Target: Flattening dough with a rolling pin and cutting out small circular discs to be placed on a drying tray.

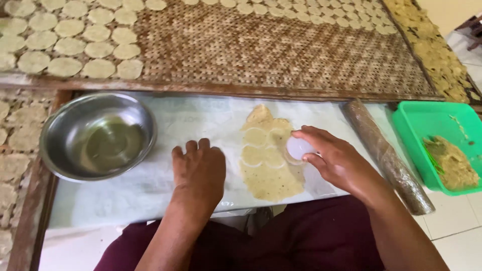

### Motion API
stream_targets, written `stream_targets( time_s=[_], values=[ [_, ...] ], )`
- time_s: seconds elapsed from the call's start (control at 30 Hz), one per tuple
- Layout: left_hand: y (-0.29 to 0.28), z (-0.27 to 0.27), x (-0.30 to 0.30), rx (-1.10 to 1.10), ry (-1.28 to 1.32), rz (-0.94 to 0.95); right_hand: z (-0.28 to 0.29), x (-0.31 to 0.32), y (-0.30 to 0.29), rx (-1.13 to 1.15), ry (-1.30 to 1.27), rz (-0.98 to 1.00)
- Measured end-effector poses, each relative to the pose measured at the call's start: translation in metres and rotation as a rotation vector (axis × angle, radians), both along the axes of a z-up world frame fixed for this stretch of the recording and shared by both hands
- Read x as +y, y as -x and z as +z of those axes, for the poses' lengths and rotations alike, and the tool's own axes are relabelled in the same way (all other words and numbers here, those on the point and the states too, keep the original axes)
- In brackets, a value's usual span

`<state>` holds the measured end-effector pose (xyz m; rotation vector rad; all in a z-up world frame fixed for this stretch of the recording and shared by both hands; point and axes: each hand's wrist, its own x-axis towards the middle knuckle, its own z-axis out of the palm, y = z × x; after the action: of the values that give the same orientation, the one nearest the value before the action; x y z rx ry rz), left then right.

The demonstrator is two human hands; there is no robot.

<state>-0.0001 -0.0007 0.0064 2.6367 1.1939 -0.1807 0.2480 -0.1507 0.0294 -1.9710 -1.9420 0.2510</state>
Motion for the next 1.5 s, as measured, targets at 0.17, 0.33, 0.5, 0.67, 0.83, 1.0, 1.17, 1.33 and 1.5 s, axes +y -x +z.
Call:
stream_targets(
  time_s=[0.17,0.33,0.5,0.67,0.83,1.0,1.17,1.33,1.5],
  values=[
    [0.003,0.003,0.002,0.037,0.018,0.001,-0.004,-0.001,0.051,0.017,0.037,0.082],
    [0.005,0.004,0.001,0.034,0.04,-0.004,0.023,0.013,0.097,0.224,0.062,0.182],
    [0.006,0.008,0.001,0.048,0.047,-0.005,0.015,0.017,0.1,-0.032,0.316,0.084],
    [0.006,0.008,-0.002,0.033,0.037,-0.017,0.021,0.022,0.107,-0.057,0.427,0.018],
    [0.004,0.008,-0.002,0.04,0.043,-0.03,0.015,0.019,0.101,-0.069,0.38,0.066],
    [-0.003,0.004,0.001,0.04,0.041,-0.018,0.002,0.015,0.092,-0.006,0.561,-0.031],
    [-0.002,0.0,-0.002,0.053,0.041,-0.024,0.005,0.013,0.093,0.066,0.191,0.194],
    [-0.001,0.003,-0.002,0.09,0.058,-0.029,-0.026,0.008,0.079,0.127,0.579,-0.076],
    [0.0,0.002,0.0,0.12,0.065,-0.034,-0.009,0.012,0.087,0.021,0.211,0.213]
  ],
)
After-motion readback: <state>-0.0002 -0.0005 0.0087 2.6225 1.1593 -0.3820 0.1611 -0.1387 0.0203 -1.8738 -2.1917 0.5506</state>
